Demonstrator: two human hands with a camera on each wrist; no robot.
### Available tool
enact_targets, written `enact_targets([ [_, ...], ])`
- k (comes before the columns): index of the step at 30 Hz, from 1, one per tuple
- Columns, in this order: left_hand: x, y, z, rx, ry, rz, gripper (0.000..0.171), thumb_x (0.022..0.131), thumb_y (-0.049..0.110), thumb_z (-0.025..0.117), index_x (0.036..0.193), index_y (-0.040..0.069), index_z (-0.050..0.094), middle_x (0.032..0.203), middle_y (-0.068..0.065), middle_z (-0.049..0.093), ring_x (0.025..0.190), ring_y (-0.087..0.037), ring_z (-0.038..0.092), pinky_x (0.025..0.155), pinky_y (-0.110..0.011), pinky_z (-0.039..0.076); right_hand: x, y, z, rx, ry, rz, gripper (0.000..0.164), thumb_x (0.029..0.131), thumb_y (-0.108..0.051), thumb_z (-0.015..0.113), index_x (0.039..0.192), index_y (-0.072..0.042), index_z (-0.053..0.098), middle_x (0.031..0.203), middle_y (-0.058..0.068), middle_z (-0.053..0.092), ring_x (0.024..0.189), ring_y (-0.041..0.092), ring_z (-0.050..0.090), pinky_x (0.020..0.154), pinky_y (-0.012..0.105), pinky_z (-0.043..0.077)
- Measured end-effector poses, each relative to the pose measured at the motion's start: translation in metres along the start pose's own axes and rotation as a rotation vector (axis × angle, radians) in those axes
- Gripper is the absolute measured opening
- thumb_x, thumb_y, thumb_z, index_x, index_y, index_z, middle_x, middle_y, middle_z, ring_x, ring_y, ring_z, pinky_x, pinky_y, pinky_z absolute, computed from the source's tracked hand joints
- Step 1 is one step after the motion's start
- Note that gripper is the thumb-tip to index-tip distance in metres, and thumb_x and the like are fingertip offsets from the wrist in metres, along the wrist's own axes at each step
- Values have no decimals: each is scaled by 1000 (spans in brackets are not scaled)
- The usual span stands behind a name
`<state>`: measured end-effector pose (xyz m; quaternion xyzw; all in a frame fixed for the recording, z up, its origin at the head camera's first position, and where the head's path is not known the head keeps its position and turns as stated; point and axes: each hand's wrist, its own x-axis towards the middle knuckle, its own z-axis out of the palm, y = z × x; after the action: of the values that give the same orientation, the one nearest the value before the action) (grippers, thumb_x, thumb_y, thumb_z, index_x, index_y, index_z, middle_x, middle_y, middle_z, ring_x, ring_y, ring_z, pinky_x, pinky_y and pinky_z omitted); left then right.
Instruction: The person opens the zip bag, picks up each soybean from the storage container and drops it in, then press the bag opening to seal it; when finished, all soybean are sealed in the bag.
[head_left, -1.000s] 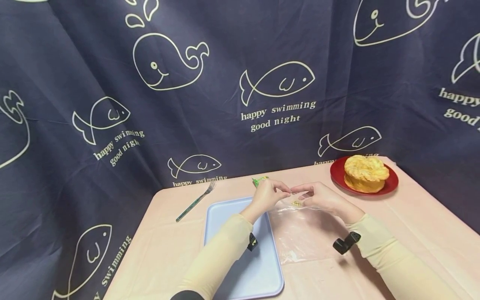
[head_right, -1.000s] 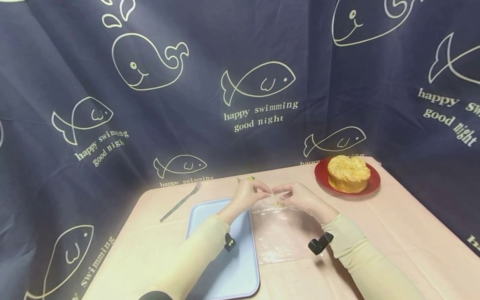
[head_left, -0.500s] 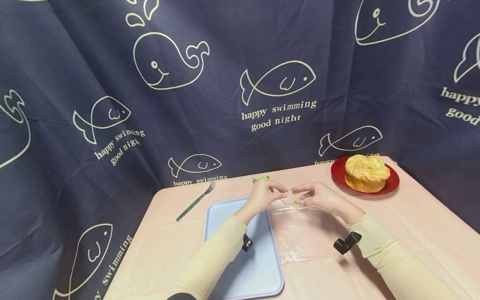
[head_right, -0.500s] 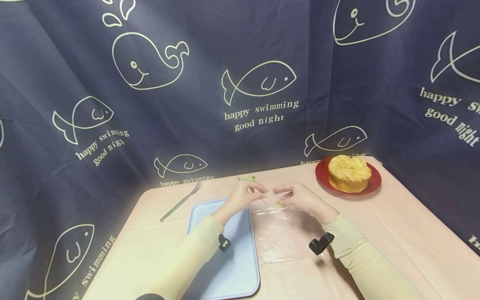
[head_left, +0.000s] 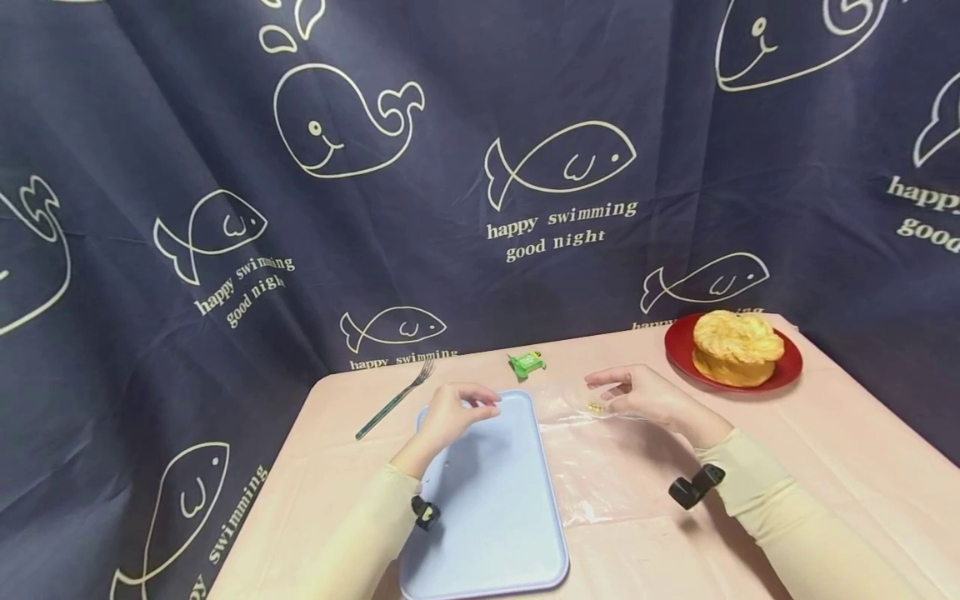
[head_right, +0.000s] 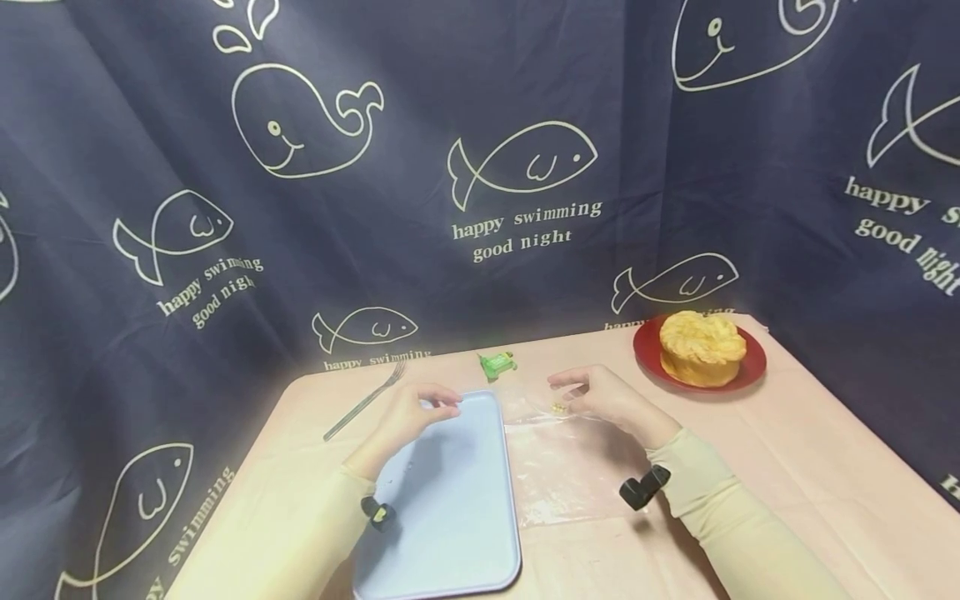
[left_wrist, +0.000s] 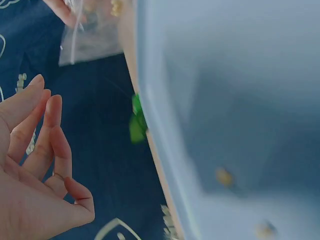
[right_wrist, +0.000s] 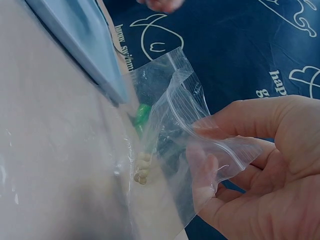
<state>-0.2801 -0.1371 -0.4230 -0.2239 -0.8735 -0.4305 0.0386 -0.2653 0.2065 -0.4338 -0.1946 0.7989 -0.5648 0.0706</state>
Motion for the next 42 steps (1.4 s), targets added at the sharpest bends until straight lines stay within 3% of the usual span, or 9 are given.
enact_targets([
  [4,-23,-19,-16,29,-2,-73,13,84,16,84,97,13,81,92,7,75,84,-12,62,74,-31,51,2,-1,2,-20,-1,6,51,83,9,68,132,14,58,133,34,58,112,47,62,70,26,55],
  [9,-45,-36,-30,34,-2,-111,11,84,14,84,94,13,81,91,5,75,83,-13,63,77,-33,50,3,-2,2,-32,-9,-9,51,84,8,68,133,15,57,133,34,58,112,48,62,73,25,55],
  [14,-58,-48,-35,79,4,-129,9,79,10,86,86,14,81,82,5,74,73,-12,58,66,-27,47,4,2,1,-38,-17,-44,47,84,9,68,130,15,59,131,34,59,110,49,61,72,25,56],
  [19,-63,-57,-36,133,-30,-150,10,76,9,88,83,13,81,77,5,73,68,-12,53,63,-26,44,3,3,1,-23,-16,-23,50,84,8,70,132,15,57,132,33,59,111,48,61,72,25,55],
  [27,-63,-63,-34,154,-111,-174,9,77,7,86,82,12,81,79,5,75,73,-9,60,70,-28,50,2,0,1,5,-29,-6,52,85,10,68,134,18,53,135,36,55,113,47,61,73,25,55],
  [42,-54,-59,-30,166,-109,-167,7,80,9,85,79,12,79,73,7,73,67,-9,57,66,-28,48,0,-1,0,6,-10,26,53,84,8,70,135,15,55,134,33,58,113,45,61,69,28,55],
])
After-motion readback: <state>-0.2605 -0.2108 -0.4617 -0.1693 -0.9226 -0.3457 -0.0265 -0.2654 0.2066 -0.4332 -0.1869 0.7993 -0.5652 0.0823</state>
